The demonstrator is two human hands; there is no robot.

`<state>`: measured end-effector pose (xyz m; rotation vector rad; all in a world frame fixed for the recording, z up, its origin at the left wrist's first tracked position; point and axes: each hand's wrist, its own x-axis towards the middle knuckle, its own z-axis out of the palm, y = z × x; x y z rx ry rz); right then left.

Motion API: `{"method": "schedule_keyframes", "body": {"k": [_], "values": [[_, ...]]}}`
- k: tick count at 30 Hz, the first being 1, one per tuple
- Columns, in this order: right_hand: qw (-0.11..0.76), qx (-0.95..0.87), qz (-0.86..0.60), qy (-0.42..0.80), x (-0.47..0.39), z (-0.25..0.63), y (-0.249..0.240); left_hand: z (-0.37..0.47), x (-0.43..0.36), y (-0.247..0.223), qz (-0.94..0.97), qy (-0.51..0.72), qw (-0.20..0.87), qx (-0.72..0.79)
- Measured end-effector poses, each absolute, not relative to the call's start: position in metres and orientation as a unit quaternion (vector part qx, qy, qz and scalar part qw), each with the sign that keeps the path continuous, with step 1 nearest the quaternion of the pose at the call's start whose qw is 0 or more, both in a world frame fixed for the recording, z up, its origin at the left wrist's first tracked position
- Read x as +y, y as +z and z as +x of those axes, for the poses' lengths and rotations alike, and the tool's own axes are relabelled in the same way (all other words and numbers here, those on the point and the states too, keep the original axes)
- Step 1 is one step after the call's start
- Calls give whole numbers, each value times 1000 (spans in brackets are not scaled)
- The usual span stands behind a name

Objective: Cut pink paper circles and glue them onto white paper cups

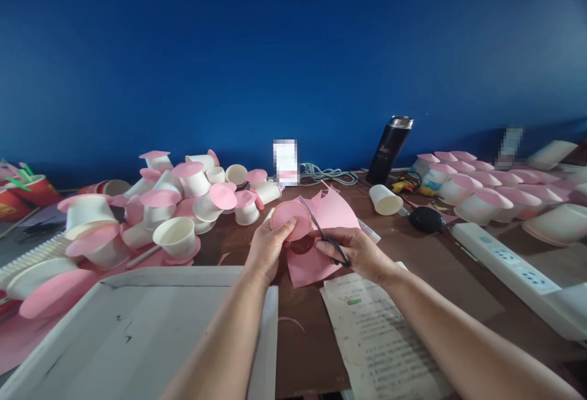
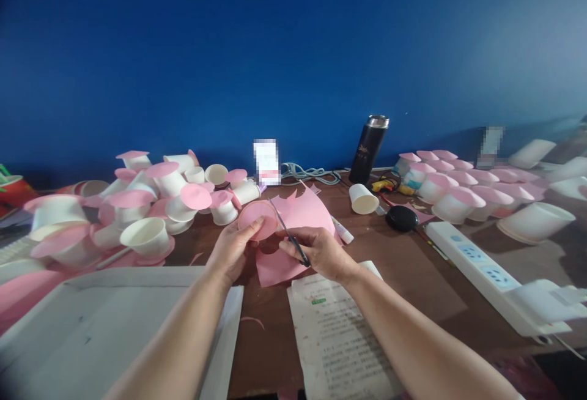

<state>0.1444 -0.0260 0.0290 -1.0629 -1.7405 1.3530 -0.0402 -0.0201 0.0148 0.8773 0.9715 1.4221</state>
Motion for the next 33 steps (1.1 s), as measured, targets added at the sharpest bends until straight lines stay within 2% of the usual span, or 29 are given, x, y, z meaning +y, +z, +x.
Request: {"method": "schedule_keyframes", "body": {"k": [7, 21, 28, 33], "values": [[346, -683, -405, 501, -25, 147, 27, -40, -22, 16, 383, 591, 584, 403], [342, -697, -443, 448, -27, 146, 33, -46, -15, 9, 368, 609, 537, 454], [349, -653, -434, 513, -28, 145, 35, -46, -17, 14, 371, 610, 546, 439], [334, -658, -422, 526, -26, 148, 30, -43, -21, 18, 391, 585, 593, 392]]}}
